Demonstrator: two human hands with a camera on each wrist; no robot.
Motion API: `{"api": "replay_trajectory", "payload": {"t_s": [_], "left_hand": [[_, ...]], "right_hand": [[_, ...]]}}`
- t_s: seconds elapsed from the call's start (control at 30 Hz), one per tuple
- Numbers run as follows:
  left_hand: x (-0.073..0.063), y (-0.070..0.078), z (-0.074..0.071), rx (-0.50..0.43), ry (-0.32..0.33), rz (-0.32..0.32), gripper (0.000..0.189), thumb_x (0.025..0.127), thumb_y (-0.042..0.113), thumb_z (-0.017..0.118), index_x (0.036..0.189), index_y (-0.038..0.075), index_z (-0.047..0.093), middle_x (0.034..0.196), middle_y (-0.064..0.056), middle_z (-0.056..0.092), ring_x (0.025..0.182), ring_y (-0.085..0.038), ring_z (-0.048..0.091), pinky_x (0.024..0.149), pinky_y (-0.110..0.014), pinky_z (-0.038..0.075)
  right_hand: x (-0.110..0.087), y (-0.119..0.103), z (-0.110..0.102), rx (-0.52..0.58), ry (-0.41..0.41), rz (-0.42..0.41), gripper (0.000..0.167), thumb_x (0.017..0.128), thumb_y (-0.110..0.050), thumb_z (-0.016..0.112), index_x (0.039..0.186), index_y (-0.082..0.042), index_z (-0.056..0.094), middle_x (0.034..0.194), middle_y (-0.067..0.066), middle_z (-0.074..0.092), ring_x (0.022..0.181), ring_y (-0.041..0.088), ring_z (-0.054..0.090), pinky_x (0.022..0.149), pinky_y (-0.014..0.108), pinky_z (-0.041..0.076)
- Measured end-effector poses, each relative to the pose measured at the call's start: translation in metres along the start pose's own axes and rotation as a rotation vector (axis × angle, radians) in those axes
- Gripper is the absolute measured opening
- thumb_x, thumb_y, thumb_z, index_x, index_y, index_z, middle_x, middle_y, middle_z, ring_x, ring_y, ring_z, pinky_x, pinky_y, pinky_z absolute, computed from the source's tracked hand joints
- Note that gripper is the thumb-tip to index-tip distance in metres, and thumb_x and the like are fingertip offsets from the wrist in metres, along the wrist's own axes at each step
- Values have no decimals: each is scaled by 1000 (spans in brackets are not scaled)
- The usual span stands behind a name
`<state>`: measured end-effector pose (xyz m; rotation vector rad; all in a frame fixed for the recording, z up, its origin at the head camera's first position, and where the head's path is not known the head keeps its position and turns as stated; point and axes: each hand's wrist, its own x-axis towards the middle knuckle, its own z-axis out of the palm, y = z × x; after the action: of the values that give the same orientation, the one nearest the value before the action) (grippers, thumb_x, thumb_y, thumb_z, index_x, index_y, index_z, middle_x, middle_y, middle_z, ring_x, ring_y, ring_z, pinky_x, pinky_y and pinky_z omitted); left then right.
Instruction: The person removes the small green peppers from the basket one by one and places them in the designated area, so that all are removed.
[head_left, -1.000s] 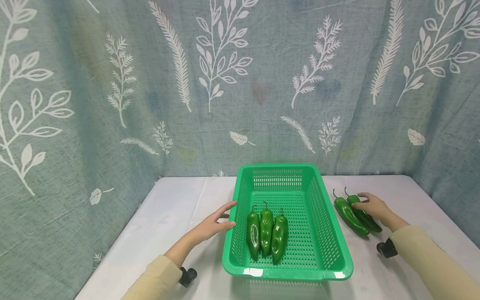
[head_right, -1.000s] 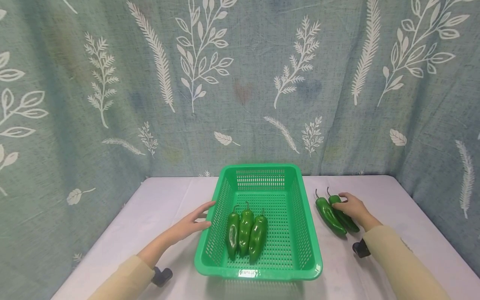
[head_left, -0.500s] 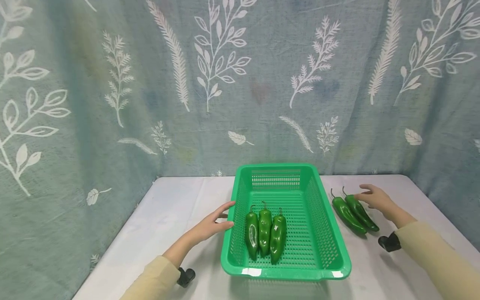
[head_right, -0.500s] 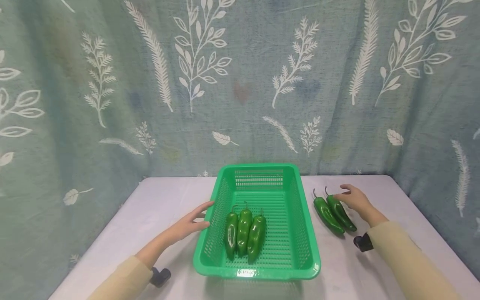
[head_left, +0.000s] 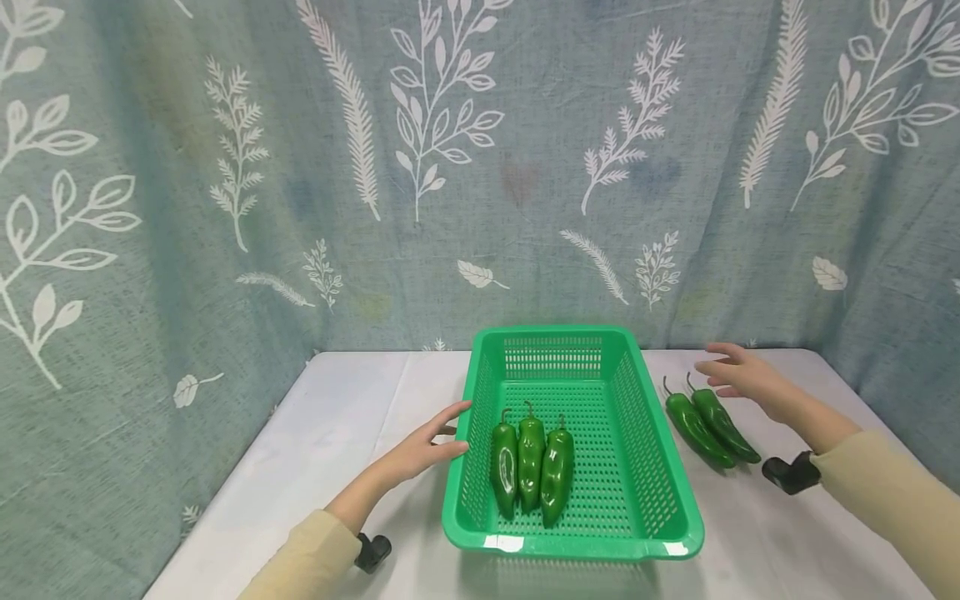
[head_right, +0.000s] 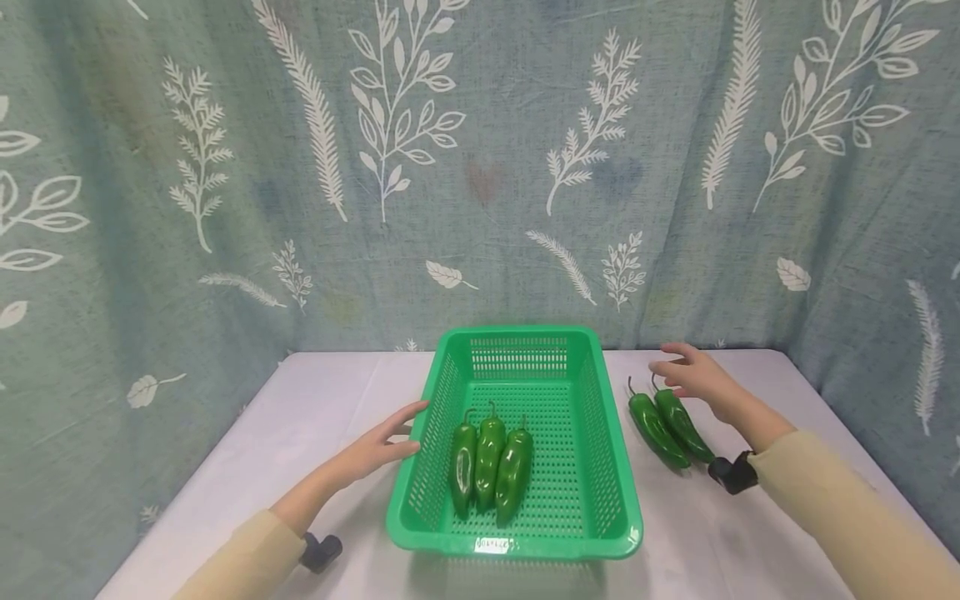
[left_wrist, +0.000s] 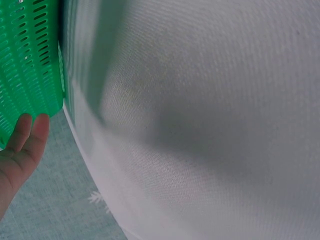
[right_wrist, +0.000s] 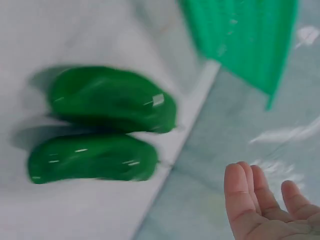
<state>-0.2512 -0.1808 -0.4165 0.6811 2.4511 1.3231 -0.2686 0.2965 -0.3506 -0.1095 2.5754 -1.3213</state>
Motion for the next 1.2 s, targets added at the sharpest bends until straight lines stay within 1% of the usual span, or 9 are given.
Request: {"api": "replay_trajectory", "payload": {"t_s": [0.1, 0.2, 0.3, 0.4, 0.5, 0.63, 0.73, 0.93, 1.2], "left_hand": [[1, -1, 0, 0, 2, -6, 64, 91, 33, 53, 146, 23, 22, 150, -9, 22, 128, -37, 34, 96, -59, 32], [1, -2, 1, -6, 7, -7, 64, 91, 32, 53, 146, 23, 22, 150, -8, 22, 128, -37, 34, 96, -58, 32], [1, -3, 1, -11, 15, -7, 64, 91, 32, 54, 146, 23, 23, 150, -8, 22, 128, -37, 35, 97, -58, 33], [1, -3, 1, -10, 10, 1, 64, 91, 32, 54, 146, 23, 22, 151, -8, 21, 127, -38, 34, 97, -58, 33], [1, -3, 1, -8, 5, 3, 64, 91, 33, 54, 146, 22, 22, 150, -8, 22, 127, -38, 34, 96, -57, 33], [1, -3, 1, -11, 1, 2, 64, 91, 32, 54, 146, 23, 22, 150, -8, 22, 127, -37, 34, 96, -57, 34], [1, -2, 1, -15, 1, 4, 64, 92, 30, 53, 146, 22, 22, 150, -9, 22, 127, -38, 34, 96, -57, 34], [1, -1, 0, -22, -1, 10, 64, 92, 28, 52, 147, 20, 20, 150, -11, 21, 127, -40, 34, 94, -58, 35], [2, -3, 1, -18, -4, 5, 64, 91, 30, 54, 146, 22, 22, 150, -9, 21, 127, -38, 34, 96, -57, 34]], "right_hand": [[-8, -17, 3, 17, -27, -37, 79, 95, -43, 43, 144, 7, 6, 138, 36, 26, 122, 47, 37, 96, 49, 40], [-16, -34, 9, 63, -71, -54, 78, 95, -42, 44, 145, 4, 6, 139, 33, 27, 123, 45, 38, 96, 47, 41], [-22, -49, 16, 127, -114, -56, 76, 95, -40, 46, 145, 2, 7, 141, 32, 26, 124, 43, 38, 95, 44, 42], [-26, -59, 24, 168, -136, -49, 76, 94, -38, 49, 146, -1, 8, 142, 30, 25, 125, 42, 38, 93, 41, 44], [-28, -65, 31, 185, -142, -37, 77, 93, -40, 50, 146, -3, 10, 141, 29, 28, 124, 41, 39, 92, 40, 45], [-29, -72, 42, 190, -153, -50, 77, 92, -41, 51, 146, -2, 10, 141, 30, 29, 123, 41, 40, 93, 41, 45], [-31, -77, 50, 200, -163, -66, 76, 93, -39, 51, 146, -2, 11, 142, 30, 26, 123, 43, 39, 93, 43, 44], [-32, -84, 65, 216, -176, -63, 76, 91, -39, 53, 145, -3, 14, 143, 28, 26, 122, 43, 41, 93, 44, 44], [-26, -94, 80, 228, -194, -71, 72, 92, -36, 53, 145, -3, 17, 141, 28, 32, 121, 41, 44, 91, 42, 46]]}}
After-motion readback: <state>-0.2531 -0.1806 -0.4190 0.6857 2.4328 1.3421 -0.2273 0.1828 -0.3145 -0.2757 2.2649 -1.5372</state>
